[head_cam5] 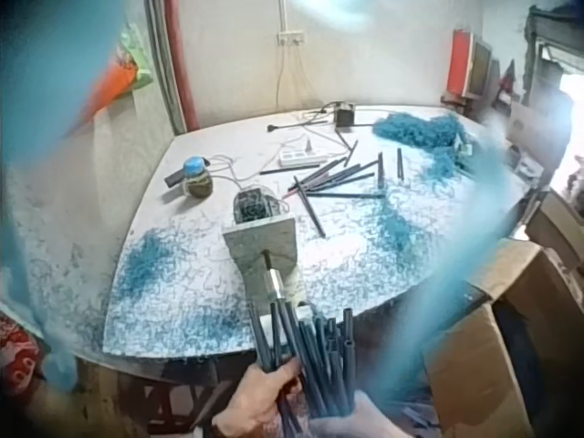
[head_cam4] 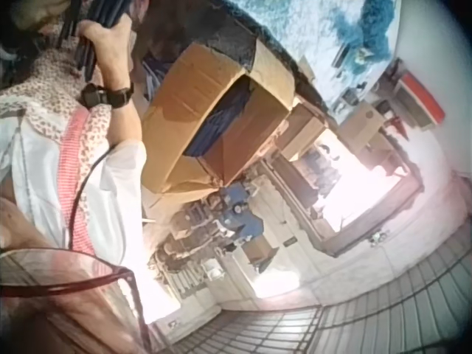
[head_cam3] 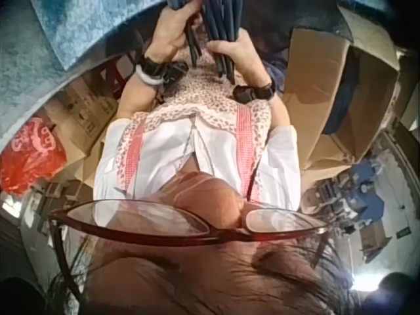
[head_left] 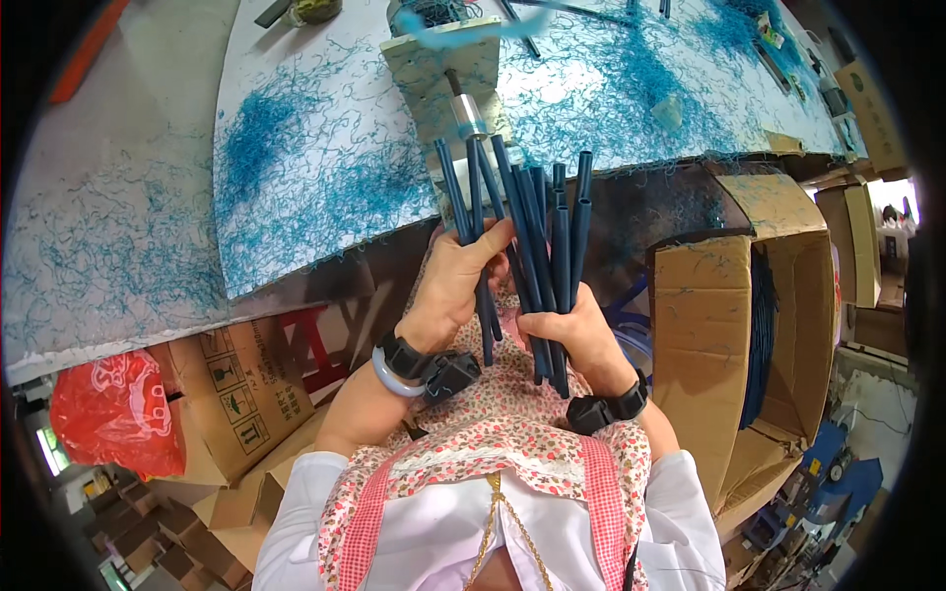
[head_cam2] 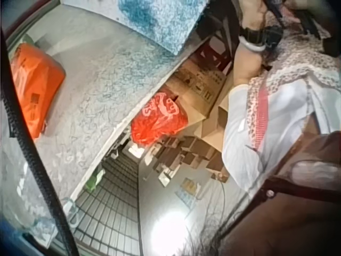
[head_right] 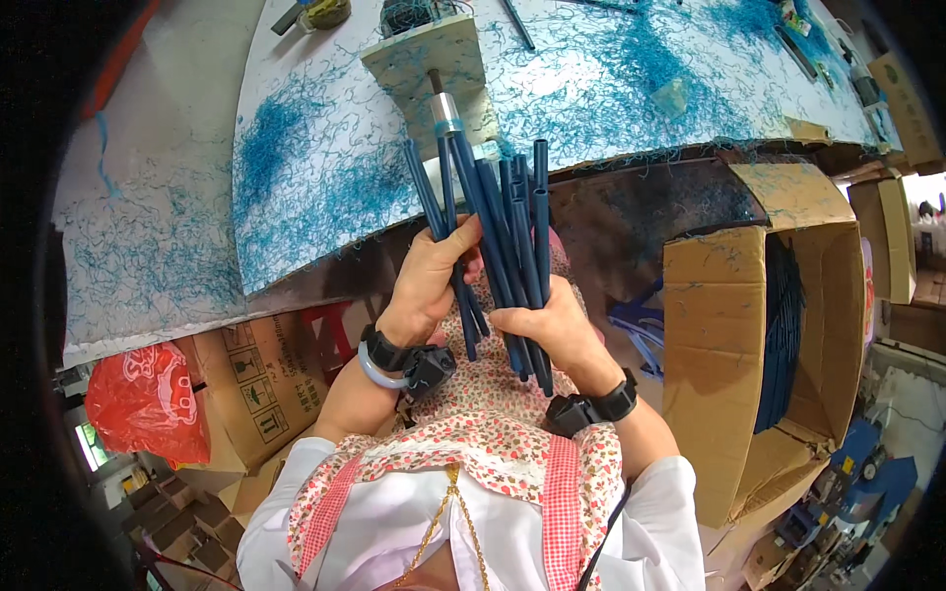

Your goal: The person takes plastic tubes from a cardboard box, processes the ends of each tube using a rotary machine, and places the tubes back into the box.

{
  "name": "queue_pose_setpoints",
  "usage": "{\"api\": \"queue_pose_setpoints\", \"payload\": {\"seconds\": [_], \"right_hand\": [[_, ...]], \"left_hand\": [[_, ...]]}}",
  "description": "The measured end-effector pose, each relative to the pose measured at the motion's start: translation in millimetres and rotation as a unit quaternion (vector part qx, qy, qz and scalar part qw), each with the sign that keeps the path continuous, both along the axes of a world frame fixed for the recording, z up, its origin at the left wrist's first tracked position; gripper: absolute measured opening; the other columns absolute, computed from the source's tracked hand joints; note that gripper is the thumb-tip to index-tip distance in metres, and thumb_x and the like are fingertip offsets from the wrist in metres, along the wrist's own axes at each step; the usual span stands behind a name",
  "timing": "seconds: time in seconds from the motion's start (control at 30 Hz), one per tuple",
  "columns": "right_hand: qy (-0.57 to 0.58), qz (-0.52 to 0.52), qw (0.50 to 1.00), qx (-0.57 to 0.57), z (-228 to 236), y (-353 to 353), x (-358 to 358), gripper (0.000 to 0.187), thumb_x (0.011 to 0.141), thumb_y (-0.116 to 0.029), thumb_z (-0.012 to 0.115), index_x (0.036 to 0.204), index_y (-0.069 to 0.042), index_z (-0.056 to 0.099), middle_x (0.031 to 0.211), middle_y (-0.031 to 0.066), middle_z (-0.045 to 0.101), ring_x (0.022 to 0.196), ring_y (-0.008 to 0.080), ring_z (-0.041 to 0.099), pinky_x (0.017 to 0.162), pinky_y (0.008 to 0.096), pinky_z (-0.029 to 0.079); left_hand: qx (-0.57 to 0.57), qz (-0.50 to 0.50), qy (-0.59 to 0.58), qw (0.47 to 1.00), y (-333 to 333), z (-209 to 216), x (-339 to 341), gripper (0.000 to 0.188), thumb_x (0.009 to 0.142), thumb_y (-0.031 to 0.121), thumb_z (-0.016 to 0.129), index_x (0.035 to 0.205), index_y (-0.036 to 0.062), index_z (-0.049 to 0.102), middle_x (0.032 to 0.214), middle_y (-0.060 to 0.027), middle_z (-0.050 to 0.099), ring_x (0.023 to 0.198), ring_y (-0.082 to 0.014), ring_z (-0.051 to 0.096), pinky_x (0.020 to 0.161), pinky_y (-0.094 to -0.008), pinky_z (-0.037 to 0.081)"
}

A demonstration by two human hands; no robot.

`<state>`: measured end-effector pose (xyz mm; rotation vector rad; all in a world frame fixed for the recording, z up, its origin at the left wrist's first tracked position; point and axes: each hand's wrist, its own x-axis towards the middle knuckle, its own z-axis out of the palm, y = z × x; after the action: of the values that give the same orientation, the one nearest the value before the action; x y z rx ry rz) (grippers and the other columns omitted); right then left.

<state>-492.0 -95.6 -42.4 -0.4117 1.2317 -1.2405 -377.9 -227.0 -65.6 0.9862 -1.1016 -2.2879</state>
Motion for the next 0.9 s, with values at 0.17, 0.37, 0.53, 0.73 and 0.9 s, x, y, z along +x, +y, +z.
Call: {"api": "queue_pose_setpoints", "payload": {"seconds": [0.17, 0.37, 0.53, 0.73, 0.9], "right_hand": [[0.036, 0.027, 0.998, -0.034, -8, 9, 6, 0.033, 0.071, -0.004, 0.067, 0.103, 0.0, 0.059, 0.083, 0.0007, 0.06, 0.069, 0.0075, 0.055, 0.061, 0.0222, 0.045], [0.082, -0.015, 0.994, -0.068, 16, 11, 11, 0.035, 0.069, -0.002, 0.065, 0.103, 0.001, 0.057, 0.086, 0.0023, 0.058, 0.073, 0.0098, 0.057, 0.065, 0.0241, 0.047], [0.042, -0.036, 0.998, -0.034, 21, 3, 8, 0.035, 0.068, -0.001, 0.066, 0.101, 0.001, 0.056, 0.084, 0.0018, 0.057, 0.073, 0.0099, 0.056, 0.065, 0.0244, 0.047], [0.075, -0.023, 0.997, -0.009, 1, 13, 3, 0.038, 0.067, 0.001, 0.066, 0.103, 0.001, 0.056, 0.089, 0.0036, 0.06, 0.075, 0.0094, 0.057, 0.065, 0.024, 0.047], [0.134, -0.058, 0.985, -0.09, -6, 12, 22, 0.044, 0.066, 0.004, 0.066, 0.109, 0.0, 0.054, 0.095, 0.0039, 0.061, 0.077, 0.0085, 0.056, 0.067, 0.0245, 0.047]], "left_hand": [[0.064, 0.034, -0.004, 0.997, 9, 15, -10, 0.021, 0.087, 0.028, 0.066, 0.09, 0.0082, 0.061, 0.07, 0.0023, 0.056, 0.053, -0.0055, 0.049, 0.045, -0.0199, 0.038], [0.075, -0.003, 0.028, 0.997, 13, 8, -1, 0.023, 0.087, 0.032, 0.065, 0.085, 0.0105, 0.059, 0.065, 0.0043, 0.052, 0.051, -0.0044, 0.047, 0.045, -0.0187, 0.036], [0.065, -0.004, 0.045, 0.997, 7, -2, -5, 0.023, 0.086, 0.033, 0.065, 0.086, 0.0113, 0.058, 0.067, 0.005, 0.052, 0.051, -0.0036, 0.044, 0.044, -0.0184, 0.034], [0.096, -0.009, 0.066, 0.993, 5, 11, -2, 0.023, 0.091, 0.032, 0.059, 0.091, 0.009, 0.058, 0.071, 0.0038, 0.054, 0.051, -0.0037, 0.044, 0.044, -0.0178, 0.032], [0.127, -0.009, 0.131, 0.983, 16, 5, -8, 0.026, 0.093, 0.033, 0.054, 0.094, 0.0069, 0.058, 0.078, 0.0017, 0.058, 0.057, -0.0039, 0.047, 0.047, -0.0175, 0.034]]}}
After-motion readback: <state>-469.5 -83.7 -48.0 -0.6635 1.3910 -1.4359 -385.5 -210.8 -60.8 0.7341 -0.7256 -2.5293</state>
